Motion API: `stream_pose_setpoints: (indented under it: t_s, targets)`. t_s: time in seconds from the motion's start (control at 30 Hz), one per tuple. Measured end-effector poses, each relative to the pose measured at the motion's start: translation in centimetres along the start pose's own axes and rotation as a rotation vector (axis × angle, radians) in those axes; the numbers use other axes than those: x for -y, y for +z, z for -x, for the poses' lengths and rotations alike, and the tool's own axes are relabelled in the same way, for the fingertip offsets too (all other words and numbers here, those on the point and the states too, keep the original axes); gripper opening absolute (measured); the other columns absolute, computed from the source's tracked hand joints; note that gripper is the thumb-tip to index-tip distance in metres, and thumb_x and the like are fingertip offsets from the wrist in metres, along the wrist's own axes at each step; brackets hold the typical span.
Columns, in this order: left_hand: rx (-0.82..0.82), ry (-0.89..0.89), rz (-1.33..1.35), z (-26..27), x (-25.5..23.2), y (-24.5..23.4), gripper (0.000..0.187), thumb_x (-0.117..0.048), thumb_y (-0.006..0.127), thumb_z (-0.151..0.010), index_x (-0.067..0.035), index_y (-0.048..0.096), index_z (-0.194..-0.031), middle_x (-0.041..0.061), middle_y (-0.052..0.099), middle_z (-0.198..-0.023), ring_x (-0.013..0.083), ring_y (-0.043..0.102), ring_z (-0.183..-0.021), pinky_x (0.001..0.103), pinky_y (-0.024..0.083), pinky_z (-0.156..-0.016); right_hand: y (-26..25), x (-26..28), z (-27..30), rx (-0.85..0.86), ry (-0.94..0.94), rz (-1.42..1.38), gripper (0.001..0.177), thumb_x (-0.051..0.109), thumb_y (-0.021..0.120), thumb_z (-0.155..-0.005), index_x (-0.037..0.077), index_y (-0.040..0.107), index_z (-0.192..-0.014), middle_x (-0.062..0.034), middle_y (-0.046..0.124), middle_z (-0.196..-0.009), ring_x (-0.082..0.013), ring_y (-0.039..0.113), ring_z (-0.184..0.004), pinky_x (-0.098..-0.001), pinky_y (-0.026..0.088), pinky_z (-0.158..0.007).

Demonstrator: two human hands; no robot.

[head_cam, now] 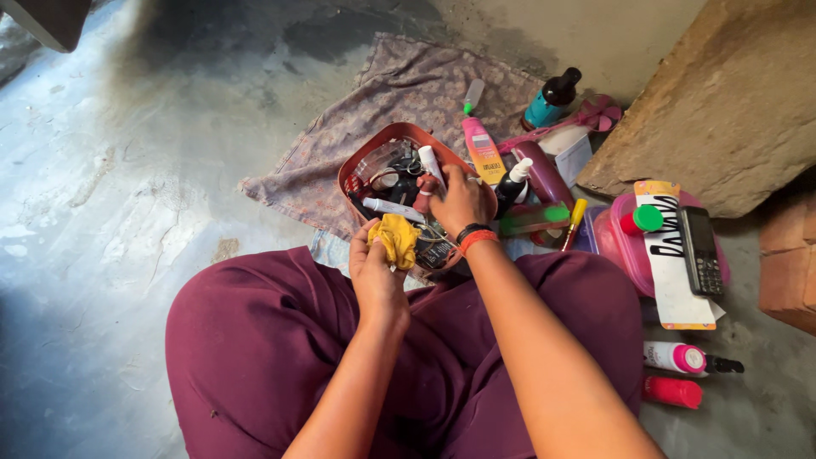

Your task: The person sits on the floor and wipes several small items with a yellow cloth, including a dark bottle, a small red-and-green container, and eyeglasses. They open a pink plastic container, place items inside, close it, and continue wiping other small tubes and containers before placing them back into a basket.

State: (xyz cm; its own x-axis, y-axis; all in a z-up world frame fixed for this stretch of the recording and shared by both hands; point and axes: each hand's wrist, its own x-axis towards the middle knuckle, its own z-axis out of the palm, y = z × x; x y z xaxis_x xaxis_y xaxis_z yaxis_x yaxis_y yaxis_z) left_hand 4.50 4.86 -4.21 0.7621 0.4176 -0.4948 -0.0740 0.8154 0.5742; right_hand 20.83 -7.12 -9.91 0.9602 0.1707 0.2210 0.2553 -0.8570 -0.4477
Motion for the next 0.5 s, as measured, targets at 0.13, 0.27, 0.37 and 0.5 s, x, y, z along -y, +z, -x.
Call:
stream_pose_setpoints:
  t_s: [0.13, 0.27, 0.37, 0.5]
  targets:
    - [0.010, 0.035, 0.050, -0.5, 0.3, 0.2, 0.027, -0.014, 0.046, -0.104, -0.012, 0.056, -0.128, 0.008, 0.068, -0.114, 0.0180, 0.069, -0.094, 0.035, 0.059, -0.076, -1.5, -1.3, 0.0, 0.289, 0.025, 0.269, 0.031, 0.015, 0.075, -0.081, 0.015, 0.069, -0.112, -0.0159, 0.071, -0.113, -0.0353, 0.069, -0.108, -0.0458, 0.055, -0.095]
    - [0.032, 0.050, 0.053, -0.8, 0.3, 0.6, 0.026, -0.013, 0.046, -0.104, -0.009, 0.055, -0.128, 0.009, 0.068, -0.112, 0.0175, 0.069, -0.093, 0.034, 0.058, -0.077, -3.4, 0.0, -0.2, 0.542, 0.015, 0.388, 0.040, 0.018, 0.081, -0.074, 0.015, 0.069, -0.112, -0.0130, 0.071, -0.115, -0.0333, 0.066, -0.111, -0.0461, 0.054, -0.094]
    - [0.042, 0.060, 0.062, -0.8, 0.2, 0.6, 0.025, -0.012, 0.046, -0.104, -0.007, 0.056, -0.127, 0.009, 0.068, -0.112, 0.0170, 0.069, -0.093, 0.033, 0.059, -0.079, -3.6, 1.7, 0.1, 0.628, 0.044, 0.520, 0.034, 0.018, 0.081, -0.076, 0.015, 0.073, -0.109, -0.0140, 0.071, -0.115, -0.0325, 0.066, -0.113, -0.0455, 0.055, -0.094]
    - [0.060, 0.069, 0.037, -0.6, 0.0, 0.5, 0.025, -0.013, 0.046, -0.105, -0.007, 0.056, -0.127, 0.009, 0.068, -0.112, 0.0160, 0.068, -0.094, 0.033, 0.058, -0.081, -4.2, 1.7, 1.3, 0.531, -0.042, 0.500, 0.024, 0.012, 0.080, -0.074, 0.012, 0.079, -0.098, -0.0149, 0.075, -0.108, -0.0324, 0.067, -0.113, -0.0436, 0.056, -0.094]
